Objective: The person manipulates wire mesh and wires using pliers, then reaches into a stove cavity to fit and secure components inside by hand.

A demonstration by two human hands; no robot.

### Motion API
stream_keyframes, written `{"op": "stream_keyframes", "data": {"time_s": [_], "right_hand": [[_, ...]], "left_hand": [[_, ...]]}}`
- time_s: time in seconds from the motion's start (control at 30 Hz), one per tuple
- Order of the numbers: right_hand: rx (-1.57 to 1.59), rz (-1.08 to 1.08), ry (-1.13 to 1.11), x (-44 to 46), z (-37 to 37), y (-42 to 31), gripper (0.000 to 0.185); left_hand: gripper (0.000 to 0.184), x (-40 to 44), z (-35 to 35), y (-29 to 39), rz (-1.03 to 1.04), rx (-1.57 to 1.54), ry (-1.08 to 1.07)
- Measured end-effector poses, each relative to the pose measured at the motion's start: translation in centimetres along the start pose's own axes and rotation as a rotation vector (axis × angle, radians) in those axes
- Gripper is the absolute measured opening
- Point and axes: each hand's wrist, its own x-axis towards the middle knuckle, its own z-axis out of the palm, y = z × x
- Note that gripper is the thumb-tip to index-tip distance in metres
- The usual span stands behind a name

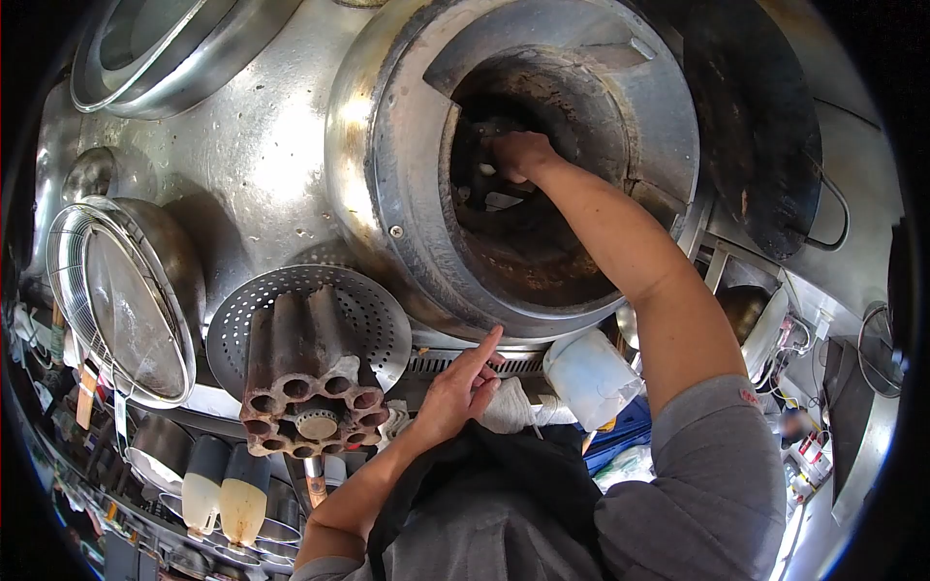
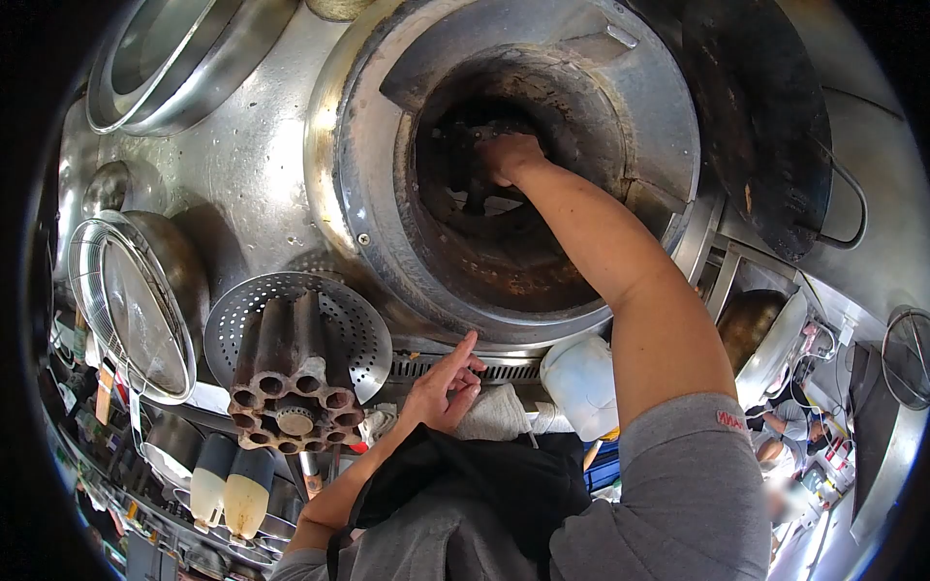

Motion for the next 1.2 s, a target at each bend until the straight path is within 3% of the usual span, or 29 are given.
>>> {"op": "stream_keyframes", "data": {"time_s": [0.2, 0.43, 0.63, 1.03, 1.17, 1.2], "right_hand": [[-0.089, -0.016, -0.13, 1.3, -1.1, -0.9, 0.041], [-0.149, 0.066, -0.116, 5.3, -0.3, -2.5, 0.043], [-0.181, 0.044, -0.197, 4.5, -1.8, -2.6, 0.04], [-0.198, 0.005, -0.129, 1.4, -2.6, -1.5, 0.037], [-0.092, 0.008, -0.128, -2.2, -2.4, 0.3, 0.053], [-0.027, -0.02, -0.073, -3.2, -2.2, 0.4, 0.06]], "left_hand": [[0.081, 0.0, 0.0, -0.1, 0.005, -0.009, 0.001], [0.081, 0.1, 0.0, -0.5, 0.018, 0.003, 0.005], [0.081, 0.1, -0.2, -0.4, 0.011, -0.005, 0.012], [0.076, 0.0, -0.5, 0.0, -0.047, -0.015, -0.024], [0.072, 0.6, -0.1, 1.0, 0.001, -0.02, -0.039], [0.07, 1.1, 0.2, 1.5, 0.122, 0.051, -0.014]]}}
